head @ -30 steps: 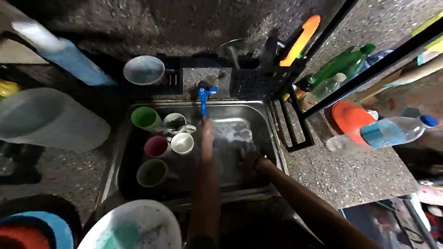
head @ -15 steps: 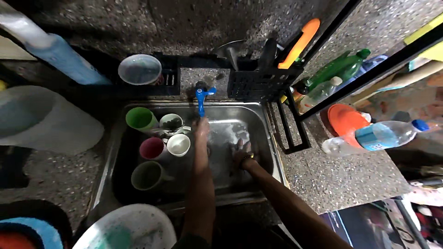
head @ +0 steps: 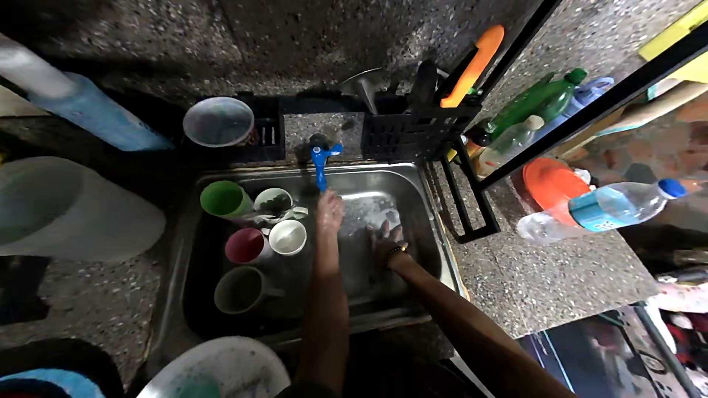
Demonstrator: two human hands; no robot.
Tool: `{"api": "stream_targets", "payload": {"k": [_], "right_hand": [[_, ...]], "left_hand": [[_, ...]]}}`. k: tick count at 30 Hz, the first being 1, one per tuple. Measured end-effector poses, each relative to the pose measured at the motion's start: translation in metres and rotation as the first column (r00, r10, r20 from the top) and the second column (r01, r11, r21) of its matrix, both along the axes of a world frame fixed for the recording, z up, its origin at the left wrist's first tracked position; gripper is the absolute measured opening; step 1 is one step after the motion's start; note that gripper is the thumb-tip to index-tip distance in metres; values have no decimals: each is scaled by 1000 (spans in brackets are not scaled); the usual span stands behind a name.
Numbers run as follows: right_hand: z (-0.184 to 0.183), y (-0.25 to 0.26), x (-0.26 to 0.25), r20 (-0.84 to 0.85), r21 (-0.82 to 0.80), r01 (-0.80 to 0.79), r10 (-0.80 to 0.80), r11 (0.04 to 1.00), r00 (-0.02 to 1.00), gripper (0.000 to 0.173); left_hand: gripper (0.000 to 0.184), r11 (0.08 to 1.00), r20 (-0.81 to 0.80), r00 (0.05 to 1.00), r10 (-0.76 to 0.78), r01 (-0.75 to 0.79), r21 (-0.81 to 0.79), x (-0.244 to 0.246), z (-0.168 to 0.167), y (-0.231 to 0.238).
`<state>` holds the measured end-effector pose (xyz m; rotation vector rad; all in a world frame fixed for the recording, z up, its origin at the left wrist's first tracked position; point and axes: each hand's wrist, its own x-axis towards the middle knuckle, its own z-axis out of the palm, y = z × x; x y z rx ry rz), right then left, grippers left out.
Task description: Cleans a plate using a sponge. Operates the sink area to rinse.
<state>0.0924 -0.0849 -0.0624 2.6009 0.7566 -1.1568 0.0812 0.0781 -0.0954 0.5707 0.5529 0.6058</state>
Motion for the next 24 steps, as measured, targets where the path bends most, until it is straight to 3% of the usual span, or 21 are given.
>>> {"api": "stream_targets", "payload": {"k": [2, 4, 5, 6, 8, 10, 12, 13, 14, 16, 18, 21, 22, 24], "right_hand": [[19, 11, 5, -41, 53, -20, 22, 998, 999, 94], [46, 31, 16, -80, 272, 82, -63, 959, 995, 57], [54, 44, 20, -109, 406, 153, -118, 901, 987, 47], [56, 55, 20, -123, 550, 200, -159, 811, 980, 41], [56, 81, 22, -155, 765, 241, -192, 597, 969, 33], [38, 109, 27, -241, 802, 312, -202, 508, 949, 30], [24, 126, 23, -224, 757, 311, -218, 575, 950, 33], [26, 132, 18, -160, 716, 264, -215, 647, 963, 36], [33, 139, 13, -92, 659, 207, -195, 723, 976, 41], [54, 149, 3, 18, 561, 79, -107, 824, 994, 44], [60, 155, -5, 80, 587, 4, -63, 809, 995, 39], [75, 168, -12, -1, 578, 46, -55, 815, 998, 35], [70, 172, -9, -23, 583, 76, -78, 809, 997, 33], [64, 176, -11, -36, 599, 150, -160, 787, 986, 29]], "left_hand": [[37, 999, -61, 998, 23, -21, 30, 4, 0, 2], [25, 992, -234, 971, 53, -24, 125, 6, 0, 5], [13, 989, -345, 938, 31, 21, 146, 1, 2, 6], [21, 991, -396, 918, -22, 73, 114, -8, 1, 7], [31, 998, -339, 939, -67, 70, -6, -8, -5, 7], [35, 990, -123, 992, -40, 23, -137, -7, -12, 6], [36, 990, 38, 997, 66, -61, -127, -13, -8, -2], [36, 988, 35, 991, 130, -127, -82, -17, 1, -8], [34, 985, -24, 985, 174, -174, 3, -20, 11, -11], [35, 982, -292, 945, 151, -109, 155, -27, 46, -13], [40, 983, -519, 846, 122, -32, 178, -21, 69, -7], [41, 903, -415, 856, 309, -128, 410, -14, 25, -8], [44, 928, -370, 895, 250, -113, 354, -24, 27, -11], [34, 989, -249, 959, 136, -116, 94, -44, 65, -11]]}}
